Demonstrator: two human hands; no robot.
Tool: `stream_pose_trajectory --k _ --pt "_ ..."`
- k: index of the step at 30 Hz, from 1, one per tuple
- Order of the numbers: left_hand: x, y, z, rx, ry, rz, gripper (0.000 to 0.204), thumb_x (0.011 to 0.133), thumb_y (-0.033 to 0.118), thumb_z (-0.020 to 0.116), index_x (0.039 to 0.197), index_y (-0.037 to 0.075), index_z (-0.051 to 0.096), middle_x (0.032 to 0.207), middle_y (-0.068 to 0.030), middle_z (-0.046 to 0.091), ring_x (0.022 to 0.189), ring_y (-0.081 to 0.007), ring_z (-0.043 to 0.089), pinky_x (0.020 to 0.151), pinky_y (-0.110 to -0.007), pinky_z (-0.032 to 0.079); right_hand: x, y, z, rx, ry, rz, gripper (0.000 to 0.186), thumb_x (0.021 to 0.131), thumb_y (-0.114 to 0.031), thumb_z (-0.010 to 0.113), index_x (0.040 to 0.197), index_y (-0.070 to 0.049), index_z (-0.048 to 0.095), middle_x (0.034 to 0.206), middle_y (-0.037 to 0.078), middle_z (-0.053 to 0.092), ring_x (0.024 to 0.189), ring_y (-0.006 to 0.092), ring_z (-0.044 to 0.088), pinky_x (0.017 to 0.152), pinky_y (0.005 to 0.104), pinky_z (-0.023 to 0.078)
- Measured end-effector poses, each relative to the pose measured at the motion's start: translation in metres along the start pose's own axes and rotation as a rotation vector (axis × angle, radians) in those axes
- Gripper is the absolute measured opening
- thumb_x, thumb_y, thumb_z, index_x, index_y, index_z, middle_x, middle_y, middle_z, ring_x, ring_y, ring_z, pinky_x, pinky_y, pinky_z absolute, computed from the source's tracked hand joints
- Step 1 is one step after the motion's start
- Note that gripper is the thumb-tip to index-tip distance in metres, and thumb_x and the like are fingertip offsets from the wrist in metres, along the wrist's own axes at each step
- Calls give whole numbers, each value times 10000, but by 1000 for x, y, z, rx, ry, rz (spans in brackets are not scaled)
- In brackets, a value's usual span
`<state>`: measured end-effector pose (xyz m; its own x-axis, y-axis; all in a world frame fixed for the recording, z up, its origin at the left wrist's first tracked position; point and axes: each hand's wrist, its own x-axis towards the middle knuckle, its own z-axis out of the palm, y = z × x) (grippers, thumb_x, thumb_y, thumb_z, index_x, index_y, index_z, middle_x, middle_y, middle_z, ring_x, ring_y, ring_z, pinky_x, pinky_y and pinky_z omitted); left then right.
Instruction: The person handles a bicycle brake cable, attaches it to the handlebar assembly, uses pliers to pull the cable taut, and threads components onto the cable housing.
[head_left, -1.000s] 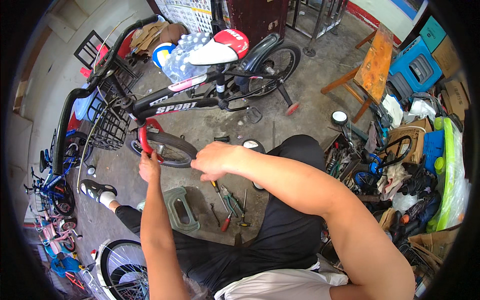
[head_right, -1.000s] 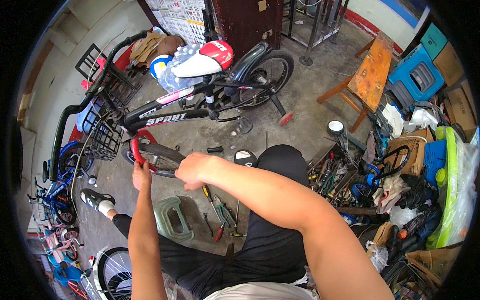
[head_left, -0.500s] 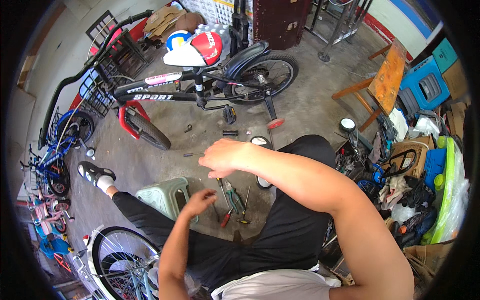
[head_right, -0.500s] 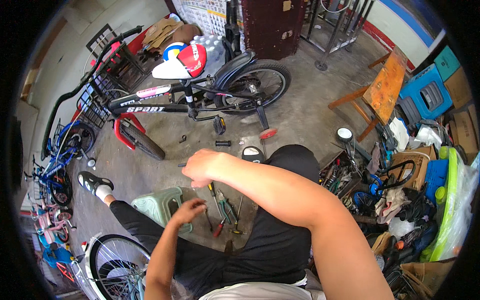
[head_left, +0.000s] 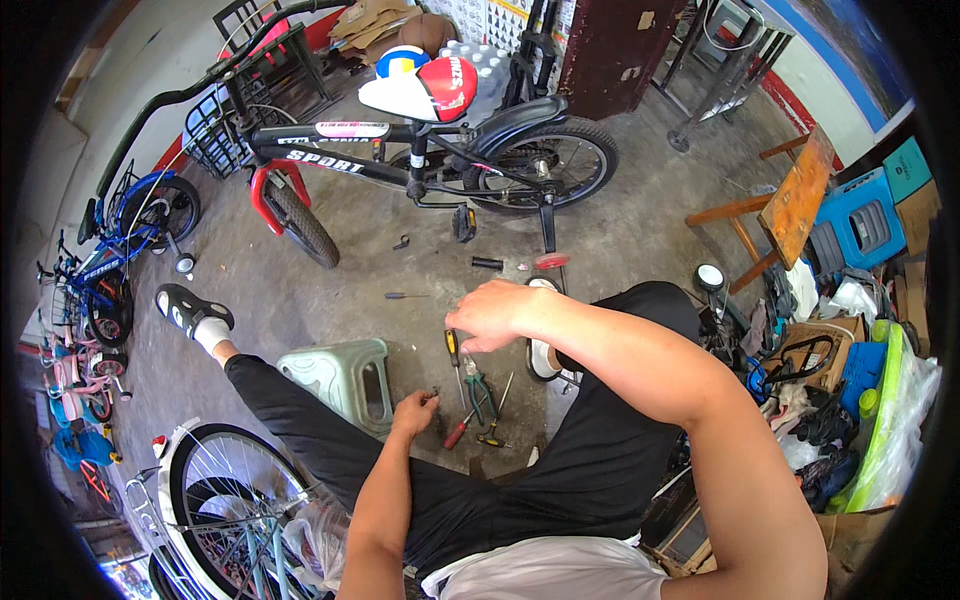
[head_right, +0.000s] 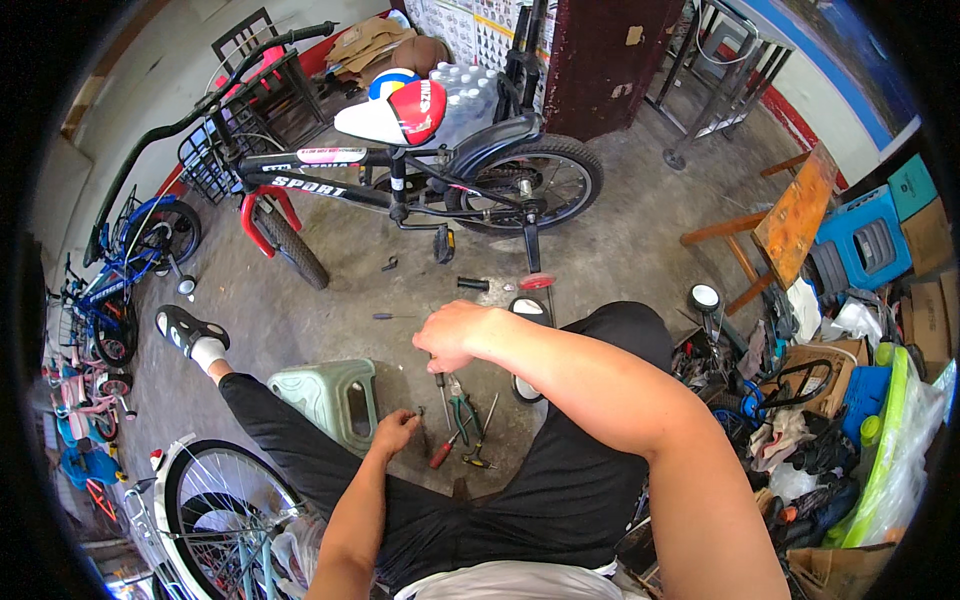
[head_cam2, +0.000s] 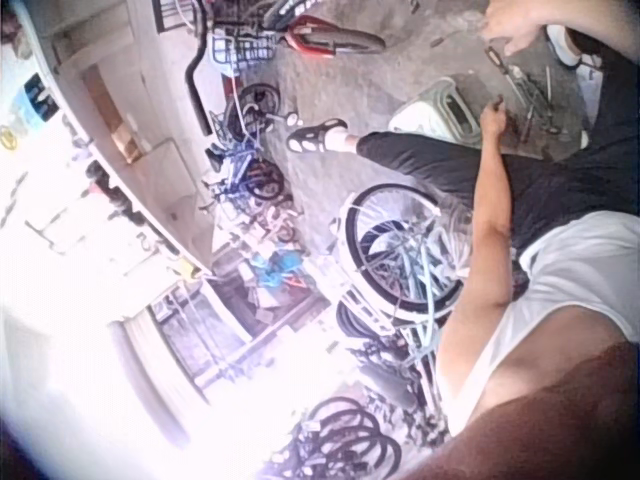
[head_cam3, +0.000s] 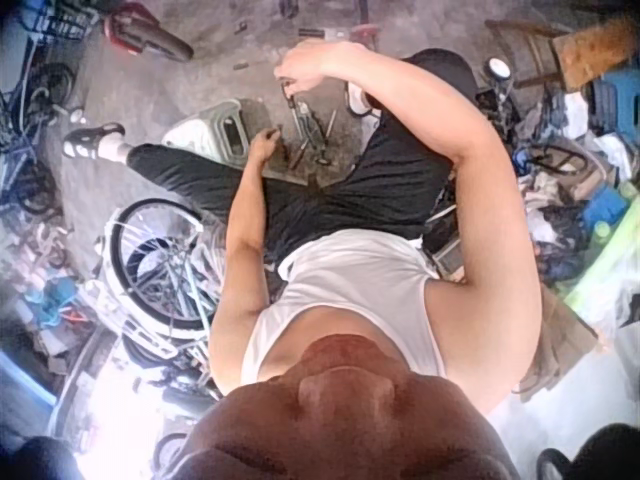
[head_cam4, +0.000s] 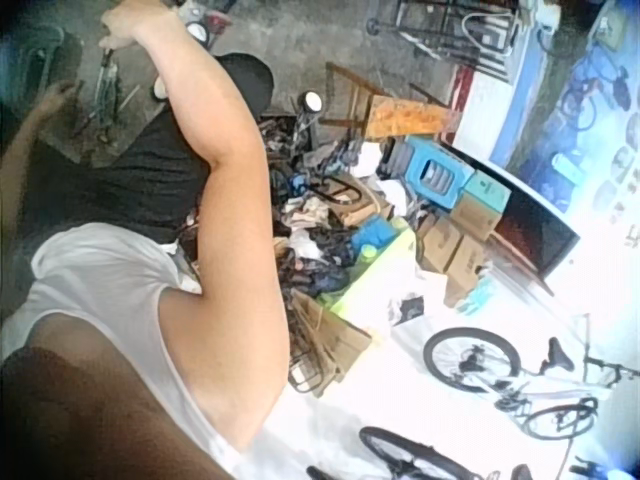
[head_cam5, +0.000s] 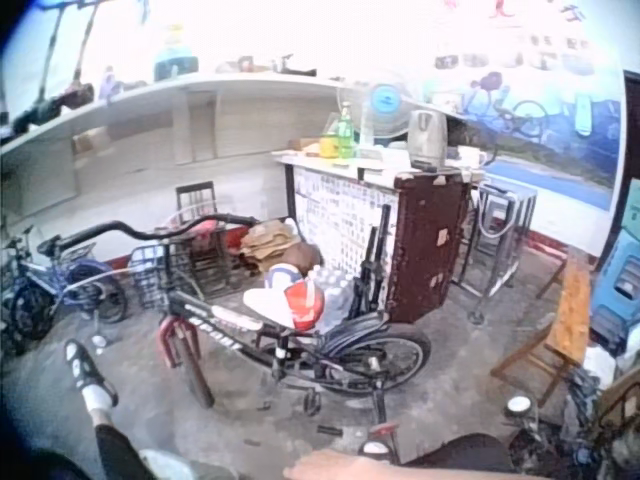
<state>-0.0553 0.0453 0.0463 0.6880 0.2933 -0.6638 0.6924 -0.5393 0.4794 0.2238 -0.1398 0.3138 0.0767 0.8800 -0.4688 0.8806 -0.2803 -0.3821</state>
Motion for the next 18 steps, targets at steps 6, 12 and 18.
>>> stream_pose_trajectory --k 6,12,18 --pt "-9 19 4 48 -44 57 475 958 451 680 1266 93 732 1178 -196 756 1132 -376 710 979 -459 549 20 -3 20 -35 -51 -73 446 927 -411 714 1218 -75 683 1068 178 755 1039 403 723 857 538 581" --pt "-46 62 -20 44 -13 190 465 962 423 680 1248 58 717 1159 -205 755 1095 -384 721 947 -460 560 38 -45 50 -102 -220 -204 408 889 -371 733 1156 -63 721 1058 174 758 1053 378 729 886 513 588" --pt "-96 108 -42 -203 30 203 433 977 375 676 1248 38 689 1107 -215 759 1004 -394 735 879 -458 562 35 -53 44 -23 -155 -280 416 886 -379 742 1166 -71 723 1097 169 748 1065 382 723 896 497 584"
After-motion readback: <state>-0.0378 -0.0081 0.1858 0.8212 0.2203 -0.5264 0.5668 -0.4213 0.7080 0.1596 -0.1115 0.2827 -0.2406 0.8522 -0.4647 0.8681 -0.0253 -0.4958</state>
